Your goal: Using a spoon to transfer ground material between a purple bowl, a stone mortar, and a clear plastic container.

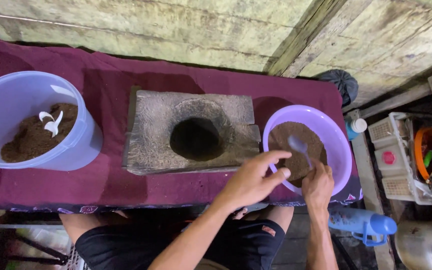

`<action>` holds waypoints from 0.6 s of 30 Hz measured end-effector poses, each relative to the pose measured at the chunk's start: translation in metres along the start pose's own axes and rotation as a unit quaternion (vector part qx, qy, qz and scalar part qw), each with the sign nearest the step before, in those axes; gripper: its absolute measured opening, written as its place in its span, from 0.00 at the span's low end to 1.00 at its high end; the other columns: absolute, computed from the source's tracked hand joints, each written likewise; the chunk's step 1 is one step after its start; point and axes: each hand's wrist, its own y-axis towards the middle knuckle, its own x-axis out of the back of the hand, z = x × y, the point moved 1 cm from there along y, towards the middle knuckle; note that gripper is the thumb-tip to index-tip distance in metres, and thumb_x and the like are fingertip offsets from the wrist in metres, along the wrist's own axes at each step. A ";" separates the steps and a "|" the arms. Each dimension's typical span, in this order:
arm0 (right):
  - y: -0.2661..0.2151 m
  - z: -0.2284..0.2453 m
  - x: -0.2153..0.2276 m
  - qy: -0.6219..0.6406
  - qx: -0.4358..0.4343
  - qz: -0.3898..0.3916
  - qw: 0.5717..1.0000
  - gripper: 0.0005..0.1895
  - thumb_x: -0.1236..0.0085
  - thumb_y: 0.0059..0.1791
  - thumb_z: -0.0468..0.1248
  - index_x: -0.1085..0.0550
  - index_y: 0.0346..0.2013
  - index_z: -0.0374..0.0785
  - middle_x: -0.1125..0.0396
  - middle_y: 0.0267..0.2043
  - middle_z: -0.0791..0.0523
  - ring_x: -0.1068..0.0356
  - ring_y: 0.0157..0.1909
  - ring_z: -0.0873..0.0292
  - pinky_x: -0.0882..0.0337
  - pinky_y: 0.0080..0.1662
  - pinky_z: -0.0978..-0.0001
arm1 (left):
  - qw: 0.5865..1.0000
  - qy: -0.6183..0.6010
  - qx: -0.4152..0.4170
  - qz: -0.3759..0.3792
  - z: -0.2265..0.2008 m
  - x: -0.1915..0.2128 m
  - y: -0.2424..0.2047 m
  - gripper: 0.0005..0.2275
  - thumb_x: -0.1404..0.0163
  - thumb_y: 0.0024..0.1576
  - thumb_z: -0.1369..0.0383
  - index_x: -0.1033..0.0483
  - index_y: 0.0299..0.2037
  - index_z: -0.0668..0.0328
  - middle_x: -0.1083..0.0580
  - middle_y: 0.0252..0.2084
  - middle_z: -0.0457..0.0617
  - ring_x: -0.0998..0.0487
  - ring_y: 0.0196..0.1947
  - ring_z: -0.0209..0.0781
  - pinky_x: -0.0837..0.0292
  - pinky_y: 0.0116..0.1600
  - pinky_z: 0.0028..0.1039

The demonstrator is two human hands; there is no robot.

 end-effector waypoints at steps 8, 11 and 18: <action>0.018 0.085 0.062 0.442 -0.197 0.152 0.862 0.17 0.59 0.53 0.27 0.30 0.54 0.43 0.49 0.31 0.59 0.54 0.23 0.67 0.47 0.25 0.75 | 0.967 0.045 -0.104 -0.228 -0.018 0.107 -0.032 0.13 0.51 0.62 0.71 0.24 0.56 0.58 0.22 0.53 0.55 0.19 0.53 0.52 0.22 0.58 0.37; 0.032 0.103 0.075 0.496 -0.190 0.213 0.820 0.15 0.59 0.52 0.27 0.33 0.52 0.42 0.58 0.21 0.62 0.61 0.20 0.68 0.59 0.23 0.75 | 0.938 0.151 -0.083 -0.301 -0.015 0.148 -0.050 0.13 0.55 0.65 0.66 0.26 0.56 0.60 0.22 0.55 0.52 0.19 0.54 0.46 0.25 0.59 0.32; 0.054 0.178 0.096 0.568 -0.049 0.315 0.759 0.18 0.58 0.55 0.27 0.29 0.58 0.22 0.40 0.35 0.49 0.54 0.24 0.65 0.56 0.27 0.72 | 0.870 0.336 -0.051 -0.357 0.028 0.181 -0.053 0.17 0.60 0.67 0.60 0.28 0.58 0.63 0.24 0.55 0.56 0.25 0.56 0.50 0.35 0.65 0.50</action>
